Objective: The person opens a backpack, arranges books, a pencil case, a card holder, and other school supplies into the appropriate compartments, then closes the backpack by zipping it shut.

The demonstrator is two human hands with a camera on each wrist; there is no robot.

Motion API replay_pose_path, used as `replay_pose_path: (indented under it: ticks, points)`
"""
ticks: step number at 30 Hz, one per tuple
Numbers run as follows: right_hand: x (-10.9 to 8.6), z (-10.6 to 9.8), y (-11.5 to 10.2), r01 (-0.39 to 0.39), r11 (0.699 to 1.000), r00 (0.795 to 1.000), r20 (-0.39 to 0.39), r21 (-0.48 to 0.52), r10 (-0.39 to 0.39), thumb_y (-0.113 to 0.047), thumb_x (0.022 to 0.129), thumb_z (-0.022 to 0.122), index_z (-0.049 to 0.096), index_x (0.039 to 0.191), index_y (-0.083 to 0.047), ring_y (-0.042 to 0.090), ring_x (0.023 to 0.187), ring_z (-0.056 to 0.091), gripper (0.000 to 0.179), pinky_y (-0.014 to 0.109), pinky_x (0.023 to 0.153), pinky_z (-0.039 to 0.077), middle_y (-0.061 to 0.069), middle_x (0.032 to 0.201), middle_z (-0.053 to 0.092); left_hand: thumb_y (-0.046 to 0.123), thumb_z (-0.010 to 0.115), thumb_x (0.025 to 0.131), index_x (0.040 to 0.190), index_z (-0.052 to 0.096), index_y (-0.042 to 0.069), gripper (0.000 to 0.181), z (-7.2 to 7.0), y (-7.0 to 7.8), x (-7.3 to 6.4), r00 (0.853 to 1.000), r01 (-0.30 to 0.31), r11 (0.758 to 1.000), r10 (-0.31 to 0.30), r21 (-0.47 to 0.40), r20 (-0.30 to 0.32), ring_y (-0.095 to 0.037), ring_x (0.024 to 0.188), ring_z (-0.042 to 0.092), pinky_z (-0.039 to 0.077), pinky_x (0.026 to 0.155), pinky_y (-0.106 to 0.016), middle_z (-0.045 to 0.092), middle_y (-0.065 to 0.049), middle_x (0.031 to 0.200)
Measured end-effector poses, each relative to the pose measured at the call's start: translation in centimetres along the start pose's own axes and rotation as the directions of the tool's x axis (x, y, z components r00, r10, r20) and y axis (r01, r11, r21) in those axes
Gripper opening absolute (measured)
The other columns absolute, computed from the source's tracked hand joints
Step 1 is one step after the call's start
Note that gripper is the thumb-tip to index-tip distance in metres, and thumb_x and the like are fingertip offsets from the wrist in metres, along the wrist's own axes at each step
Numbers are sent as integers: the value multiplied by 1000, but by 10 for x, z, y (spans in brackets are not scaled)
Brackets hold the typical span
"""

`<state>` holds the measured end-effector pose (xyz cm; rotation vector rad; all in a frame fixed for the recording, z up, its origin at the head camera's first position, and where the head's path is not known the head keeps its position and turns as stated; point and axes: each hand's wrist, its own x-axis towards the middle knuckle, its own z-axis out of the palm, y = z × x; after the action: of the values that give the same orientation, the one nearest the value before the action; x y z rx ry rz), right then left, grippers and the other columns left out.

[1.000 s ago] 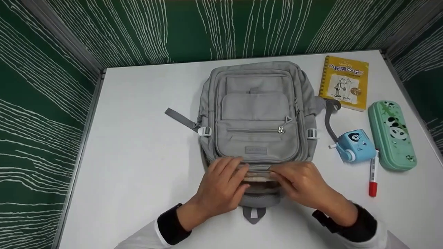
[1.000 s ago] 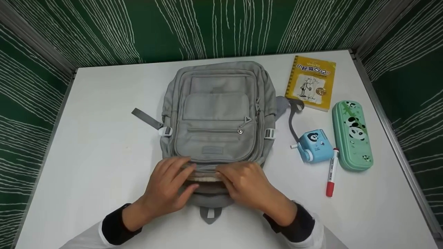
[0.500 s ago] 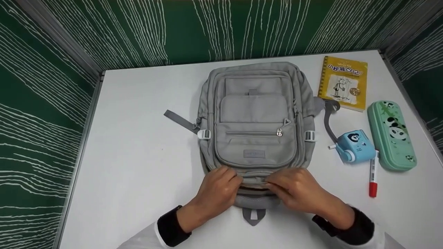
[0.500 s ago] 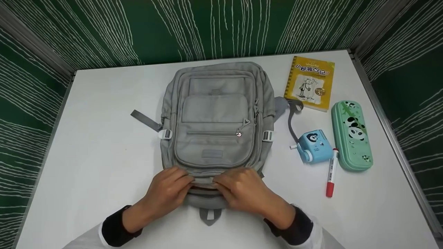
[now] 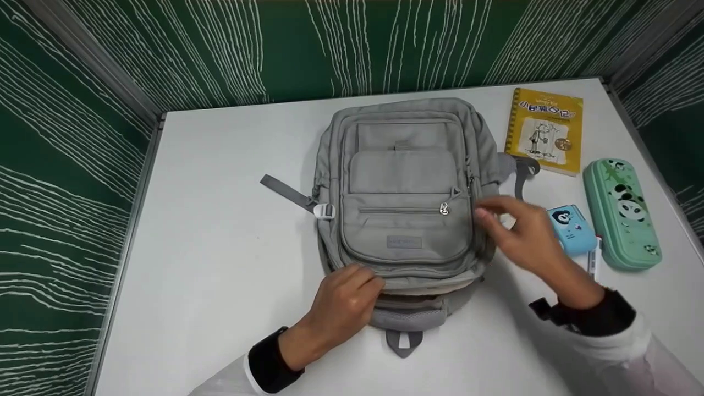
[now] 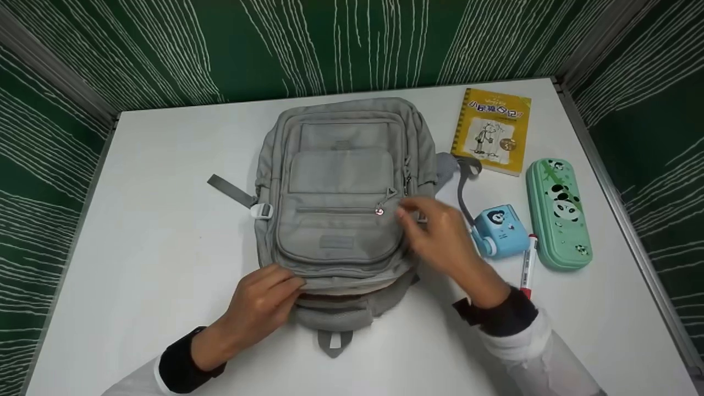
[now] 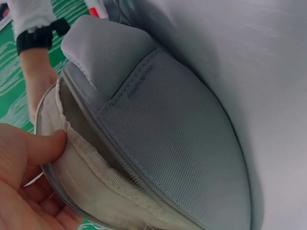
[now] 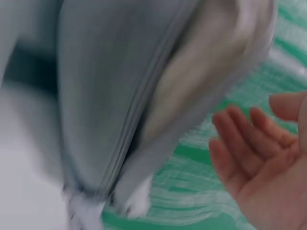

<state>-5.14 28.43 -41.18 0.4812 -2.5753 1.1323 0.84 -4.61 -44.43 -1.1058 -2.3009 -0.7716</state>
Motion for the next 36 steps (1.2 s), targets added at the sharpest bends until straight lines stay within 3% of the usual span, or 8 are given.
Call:
replay_pose_path:
  ticks: [2,4,8,13,18,23,27,36]
  points:
    - [15,-12,20,-152,988,988,-15,-10,152,-6,98,70,70,123,6,31,102,68,28,22,88,52,21,119,73,-9,71,87,89,76,4,14,-1,0,1,1000,4,1000,-4,-1,-5,-16,72,62,53,64,-27,65,-3,81]
    - [30,-25,44,-293,956,956,-12,-24,293,-16,102,66,61,137,8,43,117,62,42,39,100,52,28,135,63,-8,71,88,89,76,5,14,-2,1,2,1000,4,1000,-4,6,-12,-16,72,62,53,65,-28,66,-3,81]
    - [56,-48,94,-509,856,859,13,-93,512,-32,107,56,33,156,12,58,140,39,70,69,110,35,40,154,38,-7,70,87,88,76,6,14,-3,0,4,1000,-2,1000,2,22,-23,-15,73,62,53,65,-28,65,-2,81]
    - [72,-65,141,-645,741,751,27,-184,660,-42,107,47,13,158,17,60,140,36,85,67,110,36,45,154,30,-6,71,87,88,76,5,13,-3,0,4,1000,-8,1000,9,23,-28,-15,73,62,53,65,-27,66,-2,80]
    - [79,-72,165,-715,660,669,48,-231,741,-49,106,44,14,157,18,54,128,46,88,56,97,47,45,146,38,-7,71,85,88,76,5,14,-2,-2,4,999,-17,1000,18,23,-37,-16,74,63,53,67,-27,66,-2,81]
    - [85,-75,176,-731,637,642,73,-244,764,-47,106,45,29,149,17,44,111,52,79,43,80,47,39,134,46,-8,70,84,88,76,6,15,-3,-2,5,999,-18,1000,19,24,-36,-16,74,63,54,68,-27,67,-2,82]
    - [89,-78,182,-724,629,617,141,-283,774,-45,106,49,35,144,16,40,102,53,73,42,77,46,36,128,49,-8,70,86,88,76,6,15,-3,-2,6,999,-14,1000,15,18,-30,-15,73,62,53,66,-27,66,-2,81]
    - [96,-77,191,-699,640,605,214,-318,767,-45,101,62,43,137,13,35,91,51,71,44,76,41,30,113,56,-9,70,86,88,76,6,16,-3,-1,5,1000,-6,1000,7,19,-24,-15,72,61,51,64,-28,65,-2,80]
